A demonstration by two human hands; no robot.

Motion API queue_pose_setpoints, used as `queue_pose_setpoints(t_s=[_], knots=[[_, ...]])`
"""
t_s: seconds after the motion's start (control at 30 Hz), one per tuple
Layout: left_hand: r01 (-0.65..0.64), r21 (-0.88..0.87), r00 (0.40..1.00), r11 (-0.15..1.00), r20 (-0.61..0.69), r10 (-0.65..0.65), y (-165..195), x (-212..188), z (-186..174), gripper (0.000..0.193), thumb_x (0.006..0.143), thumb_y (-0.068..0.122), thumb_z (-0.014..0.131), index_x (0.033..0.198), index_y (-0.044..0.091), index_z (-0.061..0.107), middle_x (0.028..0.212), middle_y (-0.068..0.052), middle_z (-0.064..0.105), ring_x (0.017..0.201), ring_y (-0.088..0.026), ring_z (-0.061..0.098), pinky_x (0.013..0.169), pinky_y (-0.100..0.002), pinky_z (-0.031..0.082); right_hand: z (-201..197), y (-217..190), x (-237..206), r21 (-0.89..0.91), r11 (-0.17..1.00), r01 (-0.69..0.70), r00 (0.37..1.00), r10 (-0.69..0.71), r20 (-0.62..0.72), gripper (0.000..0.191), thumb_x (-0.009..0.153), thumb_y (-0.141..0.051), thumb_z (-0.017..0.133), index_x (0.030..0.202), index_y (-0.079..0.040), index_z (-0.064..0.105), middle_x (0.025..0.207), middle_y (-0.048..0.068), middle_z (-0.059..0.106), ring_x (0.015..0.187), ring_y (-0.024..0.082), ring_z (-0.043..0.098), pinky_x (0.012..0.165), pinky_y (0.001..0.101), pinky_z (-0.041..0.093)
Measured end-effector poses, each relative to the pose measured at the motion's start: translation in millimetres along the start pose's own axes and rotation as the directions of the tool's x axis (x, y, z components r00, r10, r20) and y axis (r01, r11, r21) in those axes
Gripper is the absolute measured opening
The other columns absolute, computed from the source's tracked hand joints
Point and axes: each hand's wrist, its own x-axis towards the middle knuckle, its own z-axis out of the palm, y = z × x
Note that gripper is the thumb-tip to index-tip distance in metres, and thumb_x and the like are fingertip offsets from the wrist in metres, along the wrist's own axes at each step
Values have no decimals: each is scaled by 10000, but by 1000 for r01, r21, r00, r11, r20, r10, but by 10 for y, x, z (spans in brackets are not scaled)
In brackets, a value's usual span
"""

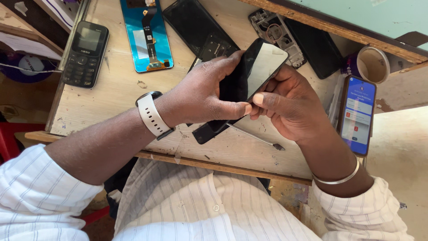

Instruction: The person uses a metal prying tool and a screwdriver to pry open the back cover of a smartphone, then removes the battery. The person handles the phone, battery, and tools throughout the process.

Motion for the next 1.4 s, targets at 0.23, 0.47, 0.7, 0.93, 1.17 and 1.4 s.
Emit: queue_pose_setpoints(t_s=[0.23,0.47,0.7,0.93,1.17,1.4], knots=[[13,-3,1000,1000,5,-13,9,-4,-1,1047,808,506,819,1481,-169,387,1286,-273,658,1236,-322,677,1047,-369,551,-25,17,9,2,1000,16,1000,-16,25,342,999,-1,707,1316,48,589,1077,148,716,922,201,741,814,322,637],[-37,-17,999,999,-5,37,6,-22,-14,928,822,450,819,1456,-122,456,1239,-227,693,1193,-292,715,1009,-364,578,-12,28,1,10,1000,26,999,-26,32,325,1010,0,707,1309,49,589,1031,150,715,933,208,745,820,329,638],[-38,-76,999,996,5,38,3,-29,-13,898,839,428,803,1491,-79,448,1234,-190,706,1187,-266,728,1020,-355,581,-34,38,-15,-13,1000,24,1000,-24,19,349,1006,-22,711,1320,51,576,1081,151,715,929,202,744,813,325,639],[-51,64,998,997,-26,53,-50,-4,33,973,803,453,852,1468,-124,439,1292,-258,669,1242,-335,669,1065,-392,526,7,20,-19,-30,998,49,999,-49,16,332,1011,1,684,1318,68,576,1047,151,712,887,183,737,816,308,633],[-29,-44,999,999,-32,28,-47,-33,18,961,800,437,810,1494,-116,442,1319,-245,681,1260,-310,693,1074,-371,539,8,14,-19,-44,999,13,1000,-14,-20,377,988,-24,711,1330,52,573,1078,140,709,912,194,734,803,307,626],[-15,21,999,1000,-32,16,-21,-31,2,982,792,450,834,1473,-134,434,1303,-253,675,1249,-325,681,1060,-381,536,42,17,-2,-57,998,30,1000,-30,1,357,990,-43,719,1303,59,580,1068,144,719,914,185,733,809,307,627]])
